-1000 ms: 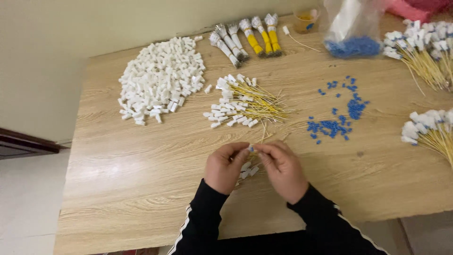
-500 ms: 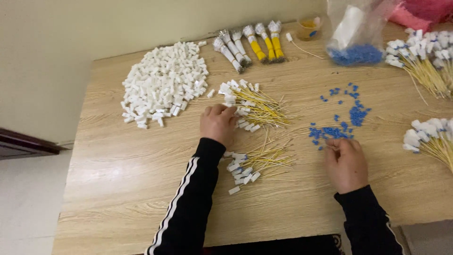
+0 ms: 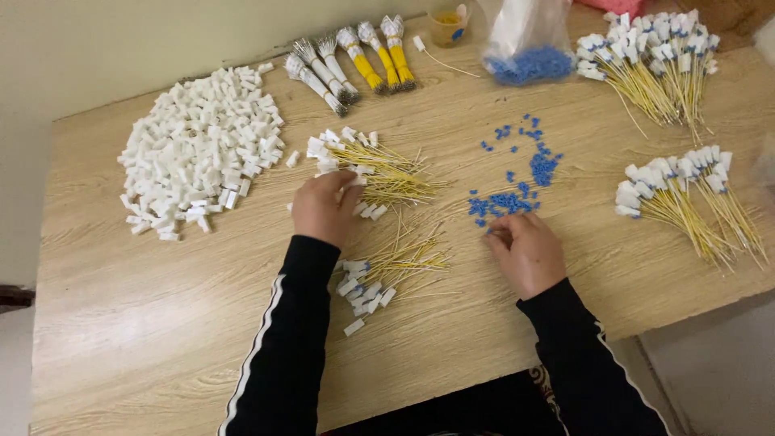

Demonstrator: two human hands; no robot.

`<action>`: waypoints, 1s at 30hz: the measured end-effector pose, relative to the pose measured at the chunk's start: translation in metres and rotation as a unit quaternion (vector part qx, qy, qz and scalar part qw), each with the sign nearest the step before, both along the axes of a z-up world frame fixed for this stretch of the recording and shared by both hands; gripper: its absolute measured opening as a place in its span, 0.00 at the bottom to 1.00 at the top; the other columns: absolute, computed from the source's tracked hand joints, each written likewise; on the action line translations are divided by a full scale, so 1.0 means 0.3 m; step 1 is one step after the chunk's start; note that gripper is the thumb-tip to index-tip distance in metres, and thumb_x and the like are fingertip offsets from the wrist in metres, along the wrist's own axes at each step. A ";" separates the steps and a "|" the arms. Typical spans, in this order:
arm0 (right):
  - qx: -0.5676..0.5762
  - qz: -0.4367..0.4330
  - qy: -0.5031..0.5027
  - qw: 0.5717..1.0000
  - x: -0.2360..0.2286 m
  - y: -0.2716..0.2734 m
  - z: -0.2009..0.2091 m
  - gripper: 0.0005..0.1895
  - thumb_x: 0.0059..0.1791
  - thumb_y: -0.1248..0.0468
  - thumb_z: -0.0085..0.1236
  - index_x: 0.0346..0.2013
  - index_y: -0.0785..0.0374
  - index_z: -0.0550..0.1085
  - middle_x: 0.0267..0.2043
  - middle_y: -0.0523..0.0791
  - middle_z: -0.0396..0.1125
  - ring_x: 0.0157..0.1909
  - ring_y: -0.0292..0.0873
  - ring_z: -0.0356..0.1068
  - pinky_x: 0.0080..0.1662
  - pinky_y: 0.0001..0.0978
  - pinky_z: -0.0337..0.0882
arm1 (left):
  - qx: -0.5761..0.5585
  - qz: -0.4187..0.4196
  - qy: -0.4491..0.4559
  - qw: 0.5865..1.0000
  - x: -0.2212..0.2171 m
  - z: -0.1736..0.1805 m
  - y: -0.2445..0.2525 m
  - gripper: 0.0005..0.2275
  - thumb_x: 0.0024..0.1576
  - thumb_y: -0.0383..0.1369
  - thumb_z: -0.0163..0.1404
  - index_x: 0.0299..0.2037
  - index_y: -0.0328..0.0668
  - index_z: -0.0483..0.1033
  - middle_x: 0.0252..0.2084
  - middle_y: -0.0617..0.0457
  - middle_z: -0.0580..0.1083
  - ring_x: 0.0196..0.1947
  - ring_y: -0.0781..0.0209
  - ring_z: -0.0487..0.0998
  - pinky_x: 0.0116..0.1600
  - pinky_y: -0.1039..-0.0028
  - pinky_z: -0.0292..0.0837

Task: Assembling small blue caps onto white plastic components attached to yellow sticks

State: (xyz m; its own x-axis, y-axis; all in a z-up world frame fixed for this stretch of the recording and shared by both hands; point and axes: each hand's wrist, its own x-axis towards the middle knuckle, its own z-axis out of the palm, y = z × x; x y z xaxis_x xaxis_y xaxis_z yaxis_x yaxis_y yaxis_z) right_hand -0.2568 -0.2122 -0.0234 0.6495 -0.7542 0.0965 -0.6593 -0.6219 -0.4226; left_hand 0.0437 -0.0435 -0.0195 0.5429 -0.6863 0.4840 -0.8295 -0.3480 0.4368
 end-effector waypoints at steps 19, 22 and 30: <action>0.504 0.051 -0.383 0.773 0.062 0.194 0.166 0.02 0.50 0.69 0.52 0.37 0.65 0.70 0.30 0.48 0.71 0.29 0.41 0.73 0.33 0.31 0.76 | -0.340 -0.016 0.575 0.744 -0.376 0.210 0.265 0.12 0.59 0.27 0.47 0.51 0.33 0.73 0.33 0.40 0.78 0.24 0.64 0.78 0.33 0.77 0.78; 0.628 0.075 -0.430 0.644 0.096 0.255 0.198 0.04 0.49 0.69 0.52 0.39 0.65 0.71 0.29 0.51 0.70 0.28 0.44 0.74 0.31 0.32 0.76 | -0.345 -0.023 0.575 0.741 -0.418 0.222 0.261 0.12 0.59 0.28 0.48 0.51 0.33 0.73 0.34 0.43 0.78 0.25 0.65 0.78 0.34 0.80 0.77; 0.738 0.081 -0.388 0.547 0.166 0.360 0.210 0.09 0.51 0.65 0.48 0.43 0.66 0.70 0.32 0.52 0.69 0.32 0.47 0.76 0.35 0.37 0.79 | -0.337 -0.029 0.588 0.735 -0.481 0.252 0.265 0.12 0.60 0.31 0.45 0.51 0.37 0.71 0.36 0.42 0.80 0.25 0.65 0.79 0.31 0.82 0.75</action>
